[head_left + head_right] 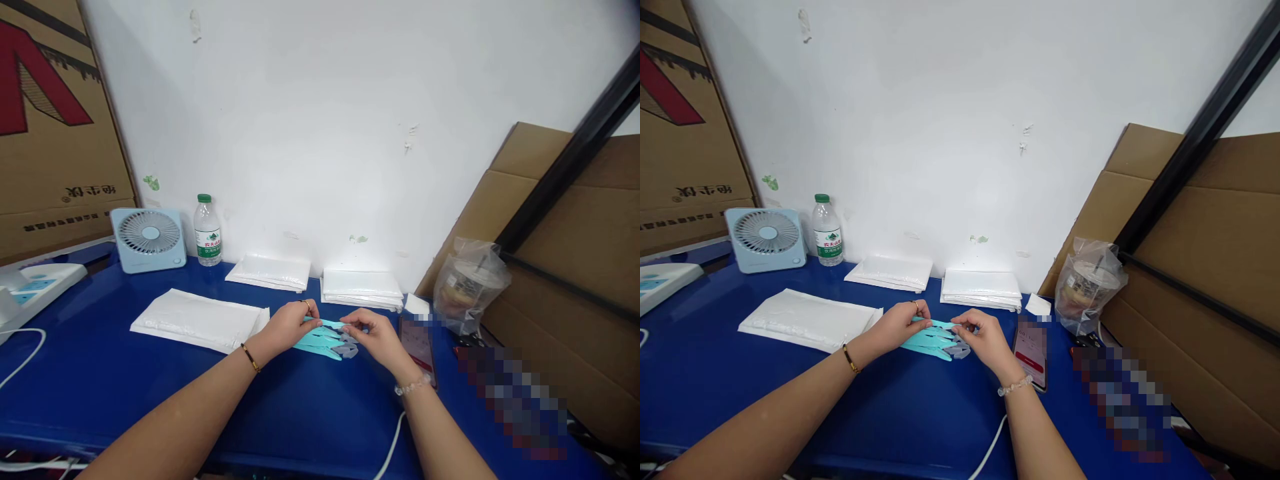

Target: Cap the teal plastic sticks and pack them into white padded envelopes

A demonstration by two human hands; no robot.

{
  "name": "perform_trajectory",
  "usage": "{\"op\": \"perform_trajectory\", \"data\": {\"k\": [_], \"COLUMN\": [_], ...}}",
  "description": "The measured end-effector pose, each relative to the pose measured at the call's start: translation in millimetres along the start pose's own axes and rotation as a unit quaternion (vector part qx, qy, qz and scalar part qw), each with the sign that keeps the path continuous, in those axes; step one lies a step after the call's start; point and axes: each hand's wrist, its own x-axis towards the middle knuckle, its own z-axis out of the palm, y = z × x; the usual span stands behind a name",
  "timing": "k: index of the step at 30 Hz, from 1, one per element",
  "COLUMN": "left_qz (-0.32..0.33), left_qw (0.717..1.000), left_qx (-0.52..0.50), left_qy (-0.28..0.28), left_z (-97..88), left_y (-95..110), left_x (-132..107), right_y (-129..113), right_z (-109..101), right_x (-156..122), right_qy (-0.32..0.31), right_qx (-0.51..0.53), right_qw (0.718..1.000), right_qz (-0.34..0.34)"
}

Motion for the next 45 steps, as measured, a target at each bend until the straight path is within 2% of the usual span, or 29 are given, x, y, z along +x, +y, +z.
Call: {"op": "perform_trajectory", "data": {"k": [3,5,7,10,12,15,18,20,24,26,29,33,39,45], "left_qz": [0.030,0.042,0.050,0.061,0.062,0.079,0.103,0.093,-0.010,-0.054,-0.092,-0.116,-0.119,-0.113], "left_qw": [0.996,0.990,0.992,0.985,0.970,0.960,0.962,0.969,0.980,0.979,0.985,0.989,0.992,0.992], "left_qx": [0.056,0.089,0.101,0.131,0.159,0.167,0.159,0.157,0.190,0.193,0.140,0.084,0.038,0.017], "left_qy": [0.069,0.101,0.050,-0.097,-0.172,-0.212,-0.199,-0.167,-0.058,-0.032,-0.039,-0.047,-0.034,-0.049], "left_z": [-0.8,-3.0,-3.6,1.8,7.6,12.7,11.1,9.1,10.0,11.9,13.7,13.4,14.8,17.5], "left_y": [2.8,6.2,9.8,12.6,12.9,13.4,14.5,13.1,-1.9,-14.0,-29.7,-39.5,-42.8,-41.4], "left_x": [0.6,-1.2,-5.4,-14.9,-21.7,-29.0,-28.7,-22.8,-1.8,7.5,15.2,16.8,18.0,20.5], "right_y": [9.2,19.4,30.6,42.1,44.4,43.0,40.4,39.5,40.0,40.8,40.8,37.4,33.4,31.9], "right_z": [-4.8,-7.3,-7.2,-2.4,0.4,-1.9,-9.6,-13.3,-13.0,-11.9,-12.8,-16.9,-14.2,-6.0], "right_x": [4.3,9.0,14.2,20.8,23.0,22.2,18.6,16.6,15.7,15.4,13.9,11.2,11.2,14.3], "right_qy": [0.042,0.077,0.091,0.058,0.038,0.028,0.013,-0.003,-0.033,-0.039,-0.047,-0.068,-0.058,-0.061], "right_qx": [-0.108,-0.137,-0.144,-0.161,-0.191,-0.216,-0.209,-0.210,-0.206,-0.196,-0.150,-0.064,-0.036,-0.023], "right_qw": [0.992,0.987,0.985,0.985,0.981,0.976,0.978,0.978,0.977,0.978,0.984,0.990,0.993,0.994], "right_qz": [-0.040,-0.029,-0.007,0.004,-0.005,-0.011,0.001,0.013,0.040,0.055,0.084,0.109,0.101,0.085]}}
